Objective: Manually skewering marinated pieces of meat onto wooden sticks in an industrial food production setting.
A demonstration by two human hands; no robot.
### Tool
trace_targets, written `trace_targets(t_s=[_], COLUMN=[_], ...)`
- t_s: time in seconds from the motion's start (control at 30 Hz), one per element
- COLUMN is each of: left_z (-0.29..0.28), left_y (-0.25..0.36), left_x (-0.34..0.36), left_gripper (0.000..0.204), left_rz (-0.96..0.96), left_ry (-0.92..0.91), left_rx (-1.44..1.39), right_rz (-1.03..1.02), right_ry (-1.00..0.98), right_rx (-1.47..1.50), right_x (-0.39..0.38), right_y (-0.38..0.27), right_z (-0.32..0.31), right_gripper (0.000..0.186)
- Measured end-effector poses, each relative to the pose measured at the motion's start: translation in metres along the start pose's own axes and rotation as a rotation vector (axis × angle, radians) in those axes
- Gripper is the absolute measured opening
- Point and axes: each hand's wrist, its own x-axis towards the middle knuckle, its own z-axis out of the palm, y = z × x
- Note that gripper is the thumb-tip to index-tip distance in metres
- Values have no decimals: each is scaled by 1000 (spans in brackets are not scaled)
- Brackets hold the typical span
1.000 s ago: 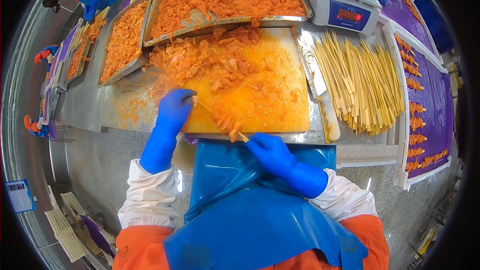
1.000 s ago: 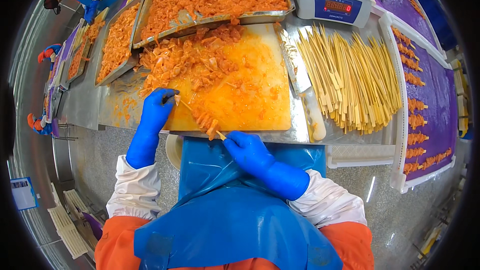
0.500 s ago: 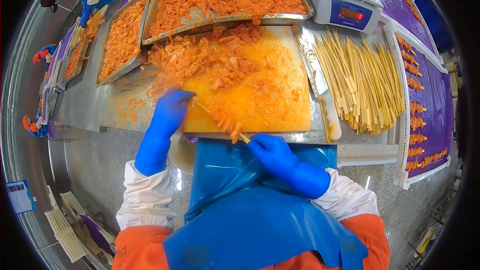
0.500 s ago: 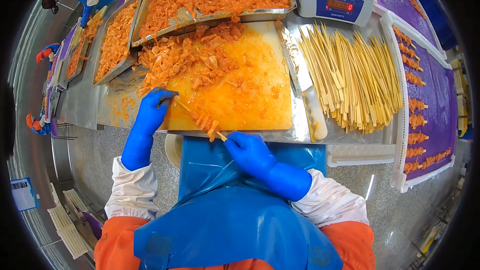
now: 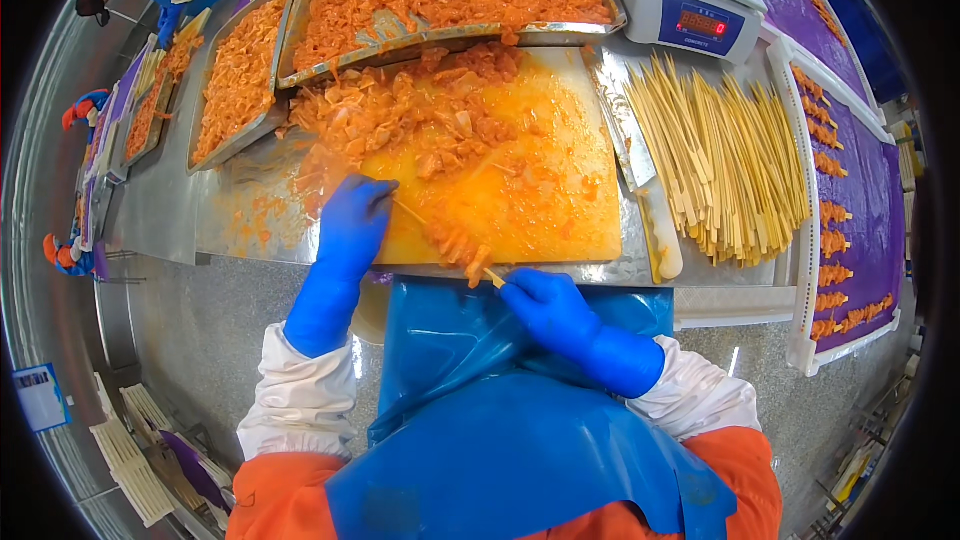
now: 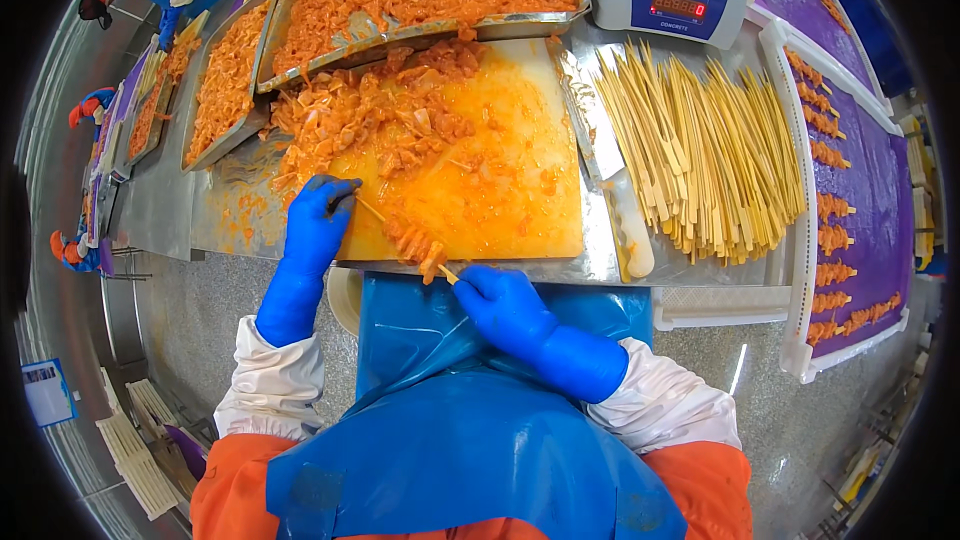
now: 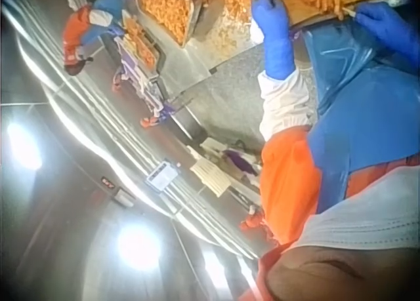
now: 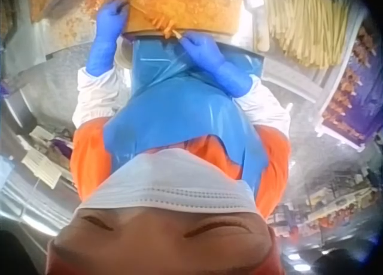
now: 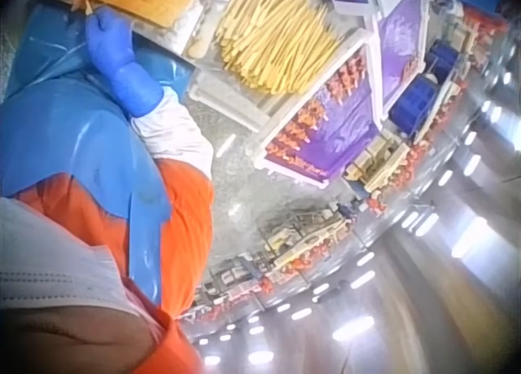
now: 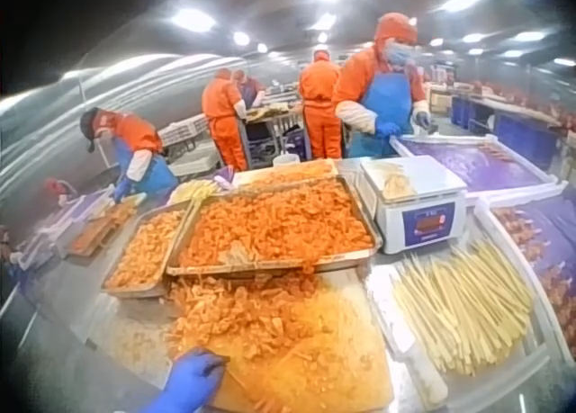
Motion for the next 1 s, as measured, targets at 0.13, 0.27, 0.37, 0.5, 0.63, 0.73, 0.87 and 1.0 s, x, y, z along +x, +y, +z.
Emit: trace_targets(t_s=[0.13, 0.27, 0.37, 0.5, 0.63, 0.73, 0.87, 1.0], left_z=[-2, -4, -5, -1, 3, 3, 2, 3], left_y=[0, 9, 7, 6, 6, 8, 6, 6], left_x=[4, 6, 12, 10, 5, 6, 7, 7], left_gripper=[21, 21, 21, 21, 20, 20, 19, 18], left_rz=[13, 13, 115, 97, 69, 84, 68, 70], left_ry=[-54, -42, -95, -91, -46, -59, -71, -64], left_rx=[48, 1, 18, 34, 56, 77, 50, 57], right_rz=[0, -26, 58, -6, -33, -15, 13, 26], right_ry=[-7, 5, -51, 14, 6, -21, -3, 14], right_rx=[28, 7, 19, 24, -8, -9, 0, -8], right_x=[-1, -2, -3, -3, -3, -3, -2, 1], right_y=[3, 2, 1, 2, -5, -18, -20, -12], right_z=[1, -2, -6, -1, -1, -5, 0, 7], right_gripper=[17, 16, 19, 14, 13, 14, 15, 18])
